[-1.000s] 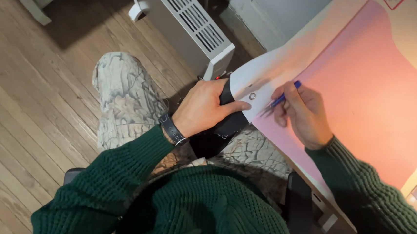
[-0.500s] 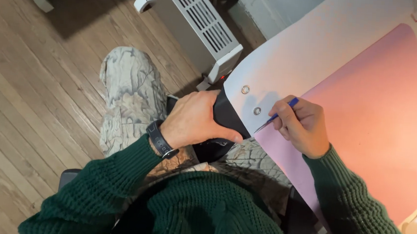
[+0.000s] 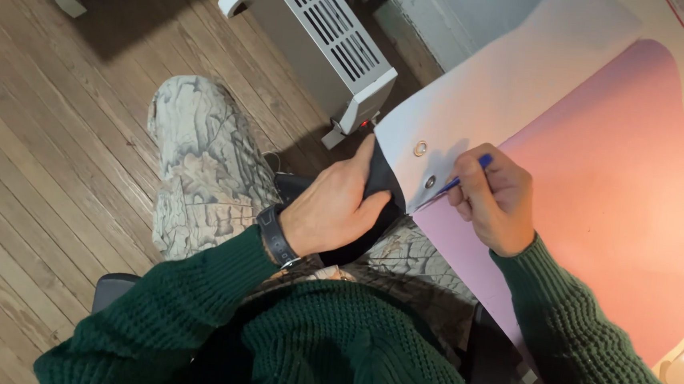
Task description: Trimming the edges of a material piece using small thread snips in a workshop setting.
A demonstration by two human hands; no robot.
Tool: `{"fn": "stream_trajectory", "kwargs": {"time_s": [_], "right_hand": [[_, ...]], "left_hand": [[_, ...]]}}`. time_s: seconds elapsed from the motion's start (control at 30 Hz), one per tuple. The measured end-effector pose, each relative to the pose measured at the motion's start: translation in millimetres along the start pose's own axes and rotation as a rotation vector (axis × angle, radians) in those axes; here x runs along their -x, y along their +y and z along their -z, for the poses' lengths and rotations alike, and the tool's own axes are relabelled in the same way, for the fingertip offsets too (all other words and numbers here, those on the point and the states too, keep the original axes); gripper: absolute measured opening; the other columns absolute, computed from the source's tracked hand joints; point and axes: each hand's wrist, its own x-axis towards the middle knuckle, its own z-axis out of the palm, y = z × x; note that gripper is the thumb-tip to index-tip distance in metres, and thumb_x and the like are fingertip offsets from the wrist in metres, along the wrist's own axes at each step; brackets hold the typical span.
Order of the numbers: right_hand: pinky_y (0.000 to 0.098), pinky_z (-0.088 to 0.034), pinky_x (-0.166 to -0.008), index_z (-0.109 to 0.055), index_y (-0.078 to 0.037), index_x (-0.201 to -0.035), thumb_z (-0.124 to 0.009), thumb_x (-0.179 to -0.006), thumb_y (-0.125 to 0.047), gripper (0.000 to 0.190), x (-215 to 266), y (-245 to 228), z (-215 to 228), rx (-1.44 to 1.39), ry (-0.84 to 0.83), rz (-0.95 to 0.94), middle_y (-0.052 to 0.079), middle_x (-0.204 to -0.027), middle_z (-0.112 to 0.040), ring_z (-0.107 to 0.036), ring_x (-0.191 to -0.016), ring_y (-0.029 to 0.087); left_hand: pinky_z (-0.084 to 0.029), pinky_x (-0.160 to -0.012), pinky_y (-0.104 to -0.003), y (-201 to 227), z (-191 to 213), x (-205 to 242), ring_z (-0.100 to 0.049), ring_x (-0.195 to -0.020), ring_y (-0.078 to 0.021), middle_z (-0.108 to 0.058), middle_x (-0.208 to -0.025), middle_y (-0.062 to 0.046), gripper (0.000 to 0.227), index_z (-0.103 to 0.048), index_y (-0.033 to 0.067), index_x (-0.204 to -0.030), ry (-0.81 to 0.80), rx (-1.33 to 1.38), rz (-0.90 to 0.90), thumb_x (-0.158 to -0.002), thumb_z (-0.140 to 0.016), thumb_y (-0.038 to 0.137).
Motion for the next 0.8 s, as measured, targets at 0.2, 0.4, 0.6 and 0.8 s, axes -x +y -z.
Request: {"fn": "stream_trajectory", "kwargs": {"time_s": [0.2,0.4,0.6,0.8], "right_hand": [[0.0200,-0.046,-0.040,-0.060,0.002,-0.091,-0.058,-0.108,-0.020,0.028,4.3,-3.1,1.1,0.008,-0.002,-0.049,0.016,-0.058,-0.060,-0.056,-0.044,0.011],[0.0197,-0.046,-0.039,-0.063,0.001,-0.086,-0.060,-0.107,-0.016,0.027,6.9,-7.5,1.3,0.190,-0.070,0.110,0.011,-0.057,-0.064,-0.057,-0.041,0.009],[0.0215,-0.048,-0.040,-0.065,-0.001,-0.085,-0.063,-0.105,-0.016,0.025,5.7,-6.6,2.0,0.303,-0.082,0.176,0.008,-0.056,-0.064,-0.061,-0.044,0.011],[0.0246,-0.046,-0.040,-0.061,-0.003,-0.087,-0.060,-0.107,-0.022,0.028,9.7,-3.1,1.5,0.369,-0.053,0.287,0.007,-0.060,-0.066,-0.061,-0.045,0.014]], "left_hand": [[-0.053,-0.070,-0.056,-5.5,3.5,-2.9,-0.062,-0.105,-0.0566,-0.062,-0.110,-0.039,0.081,-0.038,-0.0116,-0.141,-0.042,0.081,-0.114,-0.079,-0.076,0.024],[-0.056,-0.073,-0.049,-15.7,14.3,-1.4,-0.070,-0.104,-0.0449,-0.073,-0.102,-0.025,0.037,-0.063,0.0003,-0.117,-0.047,0.112,-0.049,-0.090,-0.072,0.024],[-0.057,-0.075,-0.053,-17.7,11.8,-1.6,-0.070,-0.104,-0.0476,-0.070,-0.107,-0.032,0.055,-0.047,-0.0033,-0.137,-0.029,0.186,-0.109,-0.092,-0.071,0.016],[-0.055,-0.076,-0.057,-14.0,12.3,1.0,-0.067,-0.104,-0.0525,-0.068,-0.111,-0.034,0.054,-0.044,-0.0047,-0.137,-0.051,0.216,-0.098,-0.095,-0.068,0.019]]}}
